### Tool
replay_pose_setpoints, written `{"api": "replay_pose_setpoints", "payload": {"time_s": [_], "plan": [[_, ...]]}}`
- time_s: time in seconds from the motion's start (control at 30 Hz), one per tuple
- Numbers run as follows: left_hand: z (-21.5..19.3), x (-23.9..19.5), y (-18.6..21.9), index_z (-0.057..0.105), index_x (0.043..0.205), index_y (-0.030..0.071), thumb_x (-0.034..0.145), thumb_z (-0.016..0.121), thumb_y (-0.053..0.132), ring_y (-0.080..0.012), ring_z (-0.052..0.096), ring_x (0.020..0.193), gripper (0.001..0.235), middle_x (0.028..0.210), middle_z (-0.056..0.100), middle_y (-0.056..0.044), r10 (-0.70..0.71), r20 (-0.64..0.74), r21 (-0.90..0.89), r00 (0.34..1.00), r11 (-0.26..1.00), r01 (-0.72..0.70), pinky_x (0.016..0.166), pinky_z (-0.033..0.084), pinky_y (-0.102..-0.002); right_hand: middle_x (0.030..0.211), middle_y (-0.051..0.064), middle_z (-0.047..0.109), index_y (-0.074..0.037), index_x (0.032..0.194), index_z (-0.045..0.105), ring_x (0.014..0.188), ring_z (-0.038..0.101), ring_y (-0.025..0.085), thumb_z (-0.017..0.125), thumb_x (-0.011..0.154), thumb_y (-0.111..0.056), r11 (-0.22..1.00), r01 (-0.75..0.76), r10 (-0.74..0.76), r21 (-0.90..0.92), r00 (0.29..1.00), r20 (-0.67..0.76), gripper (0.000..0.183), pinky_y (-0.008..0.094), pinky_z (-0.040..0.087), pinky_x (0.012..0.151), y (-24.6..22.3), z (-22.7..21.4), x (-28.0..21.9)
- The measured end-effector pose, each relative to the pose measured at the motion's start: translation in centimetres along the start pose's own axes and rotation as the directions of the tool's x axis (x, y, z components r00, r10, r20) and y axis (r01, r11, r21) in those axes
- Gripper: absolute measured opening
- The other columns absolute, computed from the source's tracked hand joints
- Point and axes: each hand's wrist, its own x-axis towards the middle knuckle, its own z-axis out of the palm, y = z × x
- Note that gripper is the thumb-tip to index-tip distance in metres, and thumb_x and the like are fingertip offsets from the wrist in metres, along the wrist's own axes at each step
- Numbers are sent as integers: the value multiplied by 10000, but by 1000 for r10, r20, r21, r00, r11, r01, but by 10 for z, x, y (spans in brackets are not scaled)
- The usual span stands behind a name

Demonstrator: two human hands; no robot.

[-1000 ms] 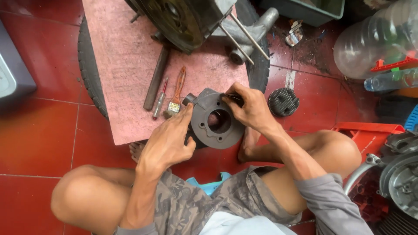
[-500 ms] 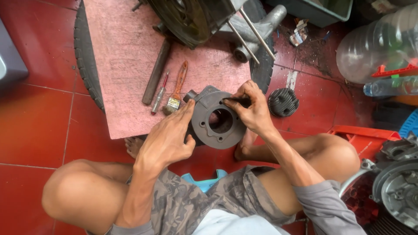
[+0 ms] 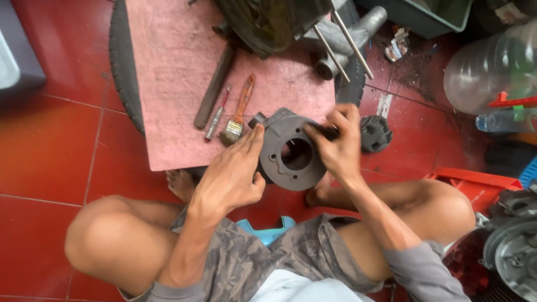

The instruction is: Cleaning a motorcycle cylinder block using a brush and a scraper to remove residue.

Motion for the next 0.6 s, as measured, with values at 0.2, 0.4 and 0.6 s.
{"api": "replay_pose_setpoints", "payload": {"time_s": [0.2,0.4,0.6], "plan": [[-5,-1,3,258,1534,-143,686,552,103,-459,396,1422,931,1528,365,-374,-32,47,-95,998,995,36,1178,309,-502,1020,163,520,-19,800,584,971,566,361,901,799,-86,1000,-19,19,-1,999,39,324,430,438,917,3,-7,-6],[10,4,-7,256,1560,-85,675,654,255,-493,428,1386,1028,1502,396,-370,-80,41,-72,996,994,83,1160,341,-520,995,175,493,-14,800,497,954,569,399,899,785,-71,998,41,-44,46,997,69,406,446,448,884,-6,26,30],[41,2,24,319,1487,-175,504,875,700,-587,405,1364,1428,1445,444,-425,-23,-380,-36,925,999,10,1149,262,-658,1002,141,513,-43,843,555,965,589,356,918,795,-153,997,-73,70,27,992,108,382,403,433,865,1,2,13]]}}
